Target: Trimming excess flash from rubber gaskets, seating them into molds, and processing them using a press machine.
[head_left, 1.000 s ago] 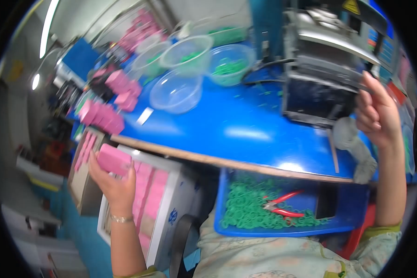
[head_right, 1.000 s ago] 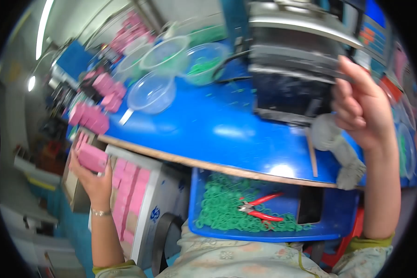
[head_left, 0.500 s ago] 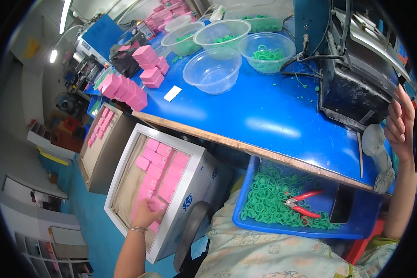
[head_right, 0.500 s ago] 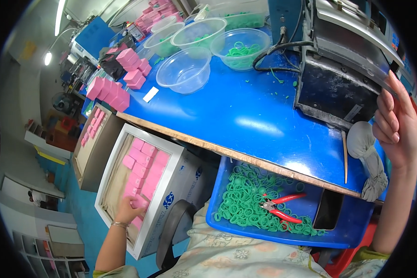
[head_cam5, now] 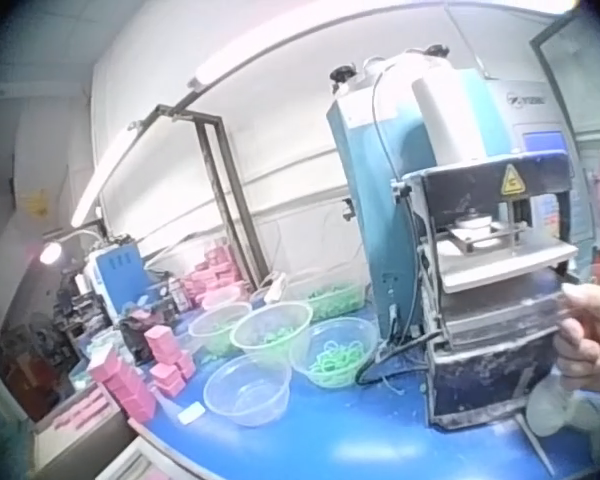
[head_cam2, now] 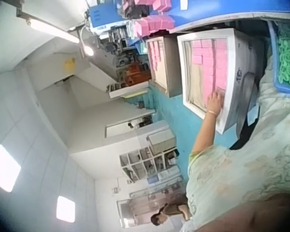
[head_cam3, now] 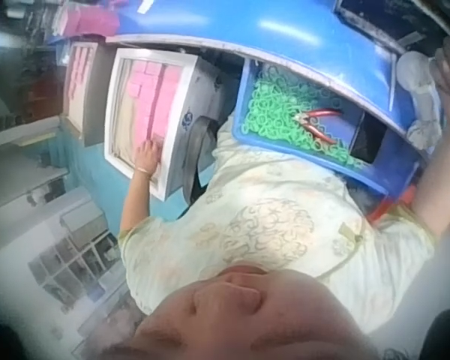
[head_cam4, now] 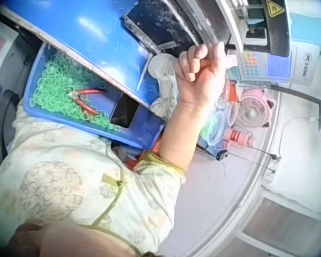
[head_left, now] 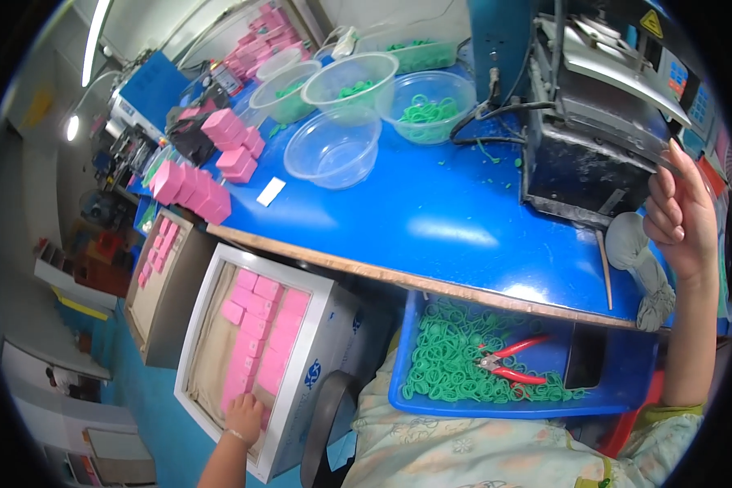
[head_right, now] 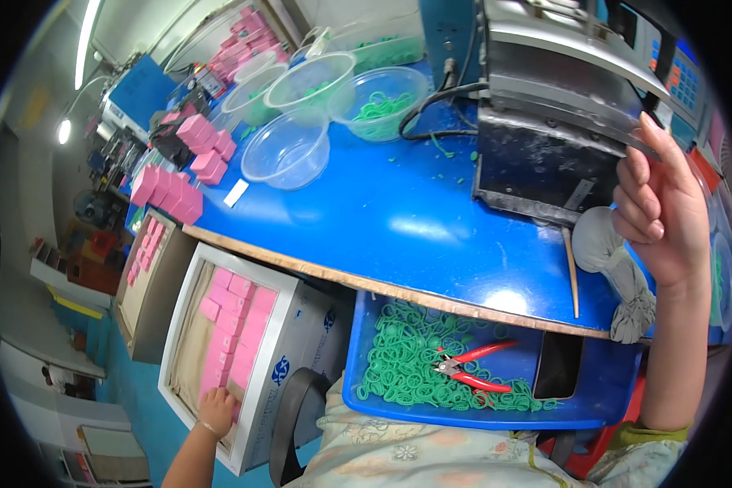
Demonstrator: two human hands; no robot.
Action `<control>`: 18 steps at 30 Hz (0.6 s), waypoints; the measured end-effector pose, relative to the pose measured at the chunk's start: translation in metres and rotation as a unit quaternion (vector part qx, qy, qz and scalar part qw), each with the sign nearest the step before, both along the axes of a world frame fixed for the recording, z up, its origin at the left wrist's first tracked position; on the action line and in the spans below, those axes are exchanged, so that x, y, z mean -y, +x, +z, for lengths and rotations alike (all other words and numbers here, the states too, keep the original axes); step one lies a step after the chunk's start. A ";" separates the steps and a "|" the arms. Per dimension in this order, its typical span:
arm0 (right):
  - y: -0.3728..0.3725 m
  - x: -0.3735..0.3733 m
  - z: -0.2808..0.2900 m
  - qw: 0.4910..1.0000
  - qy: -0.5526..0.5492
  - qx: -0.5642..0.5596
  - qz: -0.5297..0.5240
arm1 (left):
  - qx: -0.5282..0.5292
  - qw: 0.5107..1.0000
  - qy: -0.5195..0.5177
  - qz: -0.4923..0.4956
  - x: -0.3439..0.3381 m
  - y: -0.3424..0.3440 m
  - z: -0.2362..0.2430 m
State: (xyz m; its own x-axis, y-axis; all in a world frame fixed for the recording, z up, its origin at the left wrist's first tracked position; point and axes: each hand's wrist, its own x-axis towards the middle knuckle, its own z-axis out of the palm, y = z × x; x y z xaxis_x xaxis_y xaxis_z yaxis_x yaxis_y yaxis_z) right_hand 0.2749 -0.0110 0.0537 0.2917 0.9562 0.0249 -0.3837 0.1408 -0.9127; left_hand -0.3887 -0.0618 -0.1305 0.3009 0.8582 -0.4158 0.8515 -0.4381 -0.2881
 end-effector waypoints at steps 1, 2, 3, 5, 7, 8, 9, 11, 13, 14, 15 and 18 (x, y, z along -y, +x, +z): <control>-0.002 0.002 -0.001 1.000 -0.004 -0.016 0.008 | 0.004 0.998 0.016 -0.062 -0.004 -0.008 -0.001; -0.011 0.002 0.000 1.000 -0.016 -0.016 0.017 | 0.003 0.998 0.018 -0.064 -0.010 -0.007 0.006; -0.017 0.006 -0.001 0.999 -0.020 -0.017 0.023 | -0.033 0.998 -0.052 0.023 -0.017 0.002 0.021; -0.033 0.020 -0.003 0.999 -0.012 0.001 0.045 | -0.068 0.984 -0.119 0.112 -0.028 0.025 0.060; -0.052 0.038 -0.010 0.993 0.016 0.098 0.068 | -0.010 0.990 -0.009 0.138 -0.044 0.066 0.099; -0.063 0.046 -0.012 0.986 -0.001 0.153 0.071 | 0.130 0.987 0.045 0.088 -0.050 0.086 0.113; -0.069 0.055 -0.018 0.979 -0.004 0.163 0.122 | 0.272 0.957 0.093 0.026 -0.062 0.113 0.120; -0.089 0.062 -0.022 0.961 -0.161 0.047 0.221 | 0.360 0.922 0.108 -0.090 -0.086 0.186 0.138; -0.109 0.059 -0.057 0.949 -0.105 0.049 0.294 | 0.453 0.873 0.092 -0.155 -0.091 0.254 0.148; -0.119 0.057 -0.063 0.945 -0.091 0.063 0.308 | 0.503 0.848 0.055 -0.157 -0.087 0.282 0.152; -0.131 0.052 -0.073 0.942 -0.011 0.153 0.297 | 0.523 0.834 0.045 -0.170 -0.082 0.299 0.155; -0.160 0.047 -0.073 0.971 0.049 0.079 0.218 | 0.585 0.773 0.075 -0.233 -0.072 0.340 0.147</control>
